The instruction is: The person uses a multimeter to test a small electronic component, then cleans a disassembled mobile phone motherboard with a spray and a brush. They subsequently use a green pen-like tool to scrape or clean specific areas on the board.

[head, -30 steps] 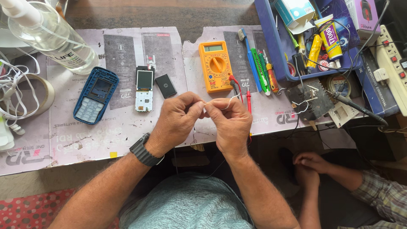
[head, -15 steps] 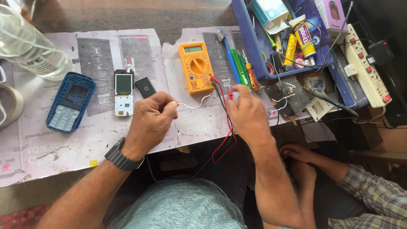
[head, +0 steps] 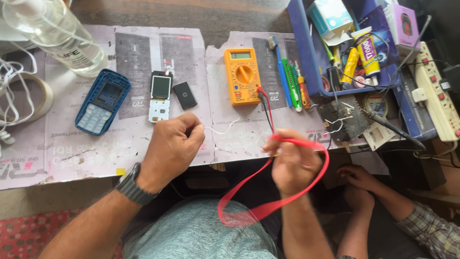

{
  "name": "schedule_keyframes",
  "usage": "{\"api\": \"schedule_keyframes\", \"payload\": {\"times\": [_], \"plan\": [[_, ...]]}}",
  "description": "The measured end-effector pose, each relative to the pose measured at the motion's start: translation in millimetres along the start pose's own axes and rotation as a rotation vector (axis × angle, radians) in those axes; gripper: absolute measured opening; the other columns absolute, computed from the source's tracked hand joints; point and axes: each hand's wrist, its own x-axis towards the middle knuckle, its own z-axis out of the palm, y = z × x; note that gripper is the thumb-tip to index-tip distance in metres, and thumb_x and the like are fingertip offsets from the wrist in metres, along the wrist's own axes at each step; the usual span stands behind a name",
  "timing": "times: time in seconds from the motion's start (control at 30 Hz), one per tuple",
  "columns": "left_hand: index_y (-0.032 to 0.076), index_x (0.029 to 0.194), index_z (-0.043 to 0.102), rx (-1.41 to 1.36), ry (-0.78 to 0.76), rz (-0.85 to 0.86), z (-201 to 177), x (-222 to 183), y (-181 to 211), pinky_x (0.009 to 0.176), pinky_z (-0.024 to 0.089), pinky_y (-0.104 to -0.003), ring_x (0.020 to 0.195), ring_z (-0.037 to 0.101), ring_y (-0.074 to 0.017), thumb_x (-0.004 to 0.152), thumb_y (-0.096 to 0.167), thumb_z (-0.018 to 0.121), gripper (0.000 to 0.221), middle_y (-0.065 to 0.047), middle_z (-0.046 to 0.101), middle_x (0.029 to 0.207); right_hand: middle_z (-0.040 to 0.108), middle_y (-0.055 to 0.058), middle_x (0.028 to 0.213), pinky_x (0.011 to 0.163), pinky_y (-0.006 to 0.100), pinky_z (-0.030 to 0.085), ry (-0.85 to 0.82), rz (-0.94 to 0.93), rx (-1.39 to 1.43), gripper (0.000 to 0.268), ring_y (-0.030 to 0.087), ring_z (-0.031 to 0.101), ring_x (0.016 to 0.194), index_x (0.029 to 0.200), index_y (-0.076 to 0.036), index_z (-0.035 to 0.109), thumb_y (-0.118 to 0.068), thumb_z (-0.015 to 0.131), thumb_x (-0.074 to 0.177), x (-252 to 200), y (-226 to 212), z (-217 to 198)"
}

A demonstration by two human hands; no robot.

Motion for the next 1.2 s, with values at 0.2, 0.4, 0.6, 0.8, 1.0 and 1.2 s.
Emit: {"api": "schedule_keyframes", "payload": {"times": [0.2,0.4,0.6,0.8,1.0,1.2], "plan": [[-0.001,0.081,0.066,0.128,0.061,0.113,-12.2,-7.9,-11.1,0.046,0.043,-0.032,0.045,0.055,-0.0128,0.092,0.008,0.063,0.015,-0.010,0.061,0.059,0.074,0.015,0.106,0.085,0.034,0.061,-0.104,0.129,-0.156,0.012,0.018,0.073,0.092,0.115,0.004,0.065,-0.002,0.064,0.104,-10.2,16.8,29.7],[-0.001,0.088,0.070,-0.040,0.094,0.168,-11.8,-7.4,-13.3,0.048,0.044,-0.029,0.051,0.055,-0.0092,0.094,0.008,0.064,0.012,-0.005,0.063,0.061,0.071,0.015,0.104,0.078,0.039,0.062,0.090,0.264,0.259,0.017,0.021,0.072,0.088,0.119,0.001,0.064,0.002,0.065,0.102,5.8,19.0,36.4],[-0.002,0.089,0.073,-0.159,0.042,0.151,-0.4,-5.2,-11.4,0.047,0.042,-0.025,0.054,0.053,-0.0049,0.094,0.005,0.063,0.012,-0.001,0.066,0.064,0.070,0.016,0.103,0.082,0.047,0.062,0.106,0.386,0.422,0.023,0.024,0.071,0.095,0.120,-0.001,0.061,-0.021,0.058,0.108,15.7,11.6,38.9],[-0.003,0.095,0.073,-0.277,-0.038,0.096,12.4,3.6,-11.3,0.047,0.048,-0.020,0.055,0.060,-0.0027,0.095,0.003,0.061,0.013,-0.001,0.069,0.069,0.071,0.019,0.109,0.090,0.046,0.060,0.075,0.523,0.583,0.033,0.027,0.070,0.097,0.121,0.001,0.065,-0.026,0.055,0.104,22.6,5.7,36.2],[-0.003,0.093,0.072,-0.246,-0.042,0.107,17.4,7.7,-9.8,0.047,0.052,-0.020,0.055,0.062,-0.0032,0.097,0.004,0.059,0.015,-0.002,0.070,0.071,0.073,0.017,0.108,0.092,0.048,0.061,0.088,0.466,0.612,0.015,0.026,0.073,0.100,0.114,0.002,0.066,0.001,0.069,0.099,21.5,18.1,28.2],[-0.003,0.093,0.073,-0.165,0.013,0.176,19.2,4.5,-8.6,0.046,0.043,-0.022,0.054,0.055,-0.0029,0.095,0.003,0.063,0.012,-0.001,0.066,0.066,0.074,0.019,0.106,0.091,0.046,0.060,0.117,0.510,0.655,0.019,0.028,0.076,0.093,0.115,-0.002,0.066,-0.008,0.072,0.098,24.5,22.5,28.2]]}}
